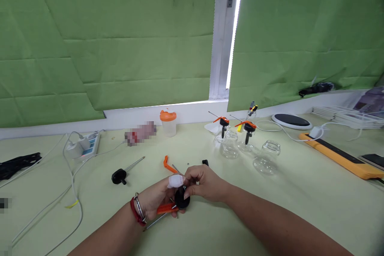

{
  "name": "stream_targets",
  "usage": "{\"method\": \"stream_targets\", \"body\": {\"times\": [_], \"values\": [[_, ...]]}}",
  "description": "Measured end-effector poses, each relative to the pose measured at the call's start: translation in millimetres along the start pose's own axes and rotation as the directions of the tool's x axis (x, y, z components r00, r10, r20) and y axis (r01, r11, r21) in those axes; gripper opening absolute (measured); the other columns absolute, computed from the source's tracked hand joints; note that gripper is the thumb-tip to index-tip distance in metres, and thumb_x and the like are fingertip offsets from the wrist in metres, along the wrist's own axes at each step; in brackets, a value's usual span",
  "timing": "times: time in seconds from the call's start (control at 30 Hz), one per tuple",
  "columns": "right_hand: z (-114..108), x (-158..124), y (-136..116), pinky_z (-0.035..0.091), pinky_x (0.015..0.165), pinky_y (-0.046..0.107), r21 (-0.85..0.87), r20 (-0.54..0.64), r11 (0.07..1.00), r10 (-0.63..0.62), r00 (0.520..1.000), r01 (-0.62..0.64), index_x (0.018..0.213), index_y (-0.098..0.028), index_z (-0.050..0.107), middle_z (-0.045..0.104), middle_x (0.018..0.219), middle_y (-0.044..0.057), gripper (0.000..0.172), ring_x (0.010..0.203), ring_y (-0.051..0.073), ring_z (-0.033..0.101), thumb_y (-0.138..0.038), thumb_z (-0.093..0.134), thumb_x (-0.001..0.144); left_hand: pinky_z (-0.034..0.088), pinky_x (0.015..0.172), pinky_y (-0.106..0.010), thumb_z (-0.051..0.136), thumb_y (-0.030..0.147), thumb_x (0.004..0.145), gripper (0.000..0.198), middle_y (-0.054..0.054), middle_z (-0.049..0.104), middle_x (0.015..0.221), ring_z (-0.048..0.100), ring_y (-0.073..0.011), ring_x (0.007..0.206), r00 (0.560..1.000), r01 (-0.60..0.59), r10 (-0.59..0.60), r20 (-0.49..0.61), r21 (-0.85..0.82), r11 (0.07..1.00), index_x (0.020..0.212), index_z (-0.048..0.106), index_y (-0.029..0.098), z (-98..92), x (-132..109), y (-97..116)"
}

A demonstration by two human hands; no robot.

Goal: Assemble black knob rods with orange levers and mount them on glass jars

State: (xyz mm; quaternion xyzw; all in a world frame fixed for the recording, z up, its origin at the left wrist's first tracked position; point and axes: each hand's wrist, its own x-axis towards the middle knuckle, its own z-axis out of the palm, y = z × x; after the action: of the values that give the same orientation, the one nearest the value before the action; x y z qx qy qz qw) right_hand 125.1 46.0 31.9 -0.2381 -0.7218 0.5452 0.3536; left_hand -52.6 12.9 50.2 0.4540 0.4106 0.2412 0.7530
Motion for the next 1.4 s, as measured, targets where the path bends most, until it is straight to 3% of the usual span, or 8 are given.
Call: {"method": "stream_targets", "body": {"times": [0.17,0.5,1.4], "values": [[1.2,-1.2,0.5,0.039,0.058,0.023,0.022,0.019,0.999,0.049,0.999,-0.05,0.075,-0.015,0.059,0.051,0.064,-0.004,0.029,0.06,0.009,0.045,-0.027,0.078,0.057,0.042,0.049,-0.027,0.048,0.052,0.075,0.04,-0.008,0.061,0.073,0.061,-0.0203,0.062,1.0,0.013,-0.013,0.014,-0.007,1.0,0.086,0.057,0.014,-1.4,1.0,-0.4],[3.5,-1.2,3.7,0.04,0.059,0.023,0.061,0.011,0.997,0.048,0.999,-0.049,0.064,-0.016,0.05,0.051,0.067,-0.003,0.03,0.063,0.009,0.047,-0.031,0.075,0.061,0.043,0.048,-0.026,0.048,0.053,0.075,0.04,-0.008,0.063,0.072,0.062,-0.0203,0.061,1.0,0.02,-0.02,-0.004,-0.022,1.0,0.086,0.057,0.015,-1.0,0.7,0.5],[3.8,-0.9,7.7,0.04,0.061,0.024,0.163,0.038,0.981,0.099,0.994,-0.104,0.068,-0.015,0.052,0.052,0.068,-0.003,0.03,0.063,0.009,0.048,-0.029,0.077,0.059,0.043,0.047,-0.025,0.048,0.054,0.076,0.042,-0.008,0.065,0.073,0.062,-0.0194,0.06,1.0,0.024,-0.024,-0.002,-0.025,0.999,0.087,0.057,0.015,-1.7,0.9,0.2]]}}
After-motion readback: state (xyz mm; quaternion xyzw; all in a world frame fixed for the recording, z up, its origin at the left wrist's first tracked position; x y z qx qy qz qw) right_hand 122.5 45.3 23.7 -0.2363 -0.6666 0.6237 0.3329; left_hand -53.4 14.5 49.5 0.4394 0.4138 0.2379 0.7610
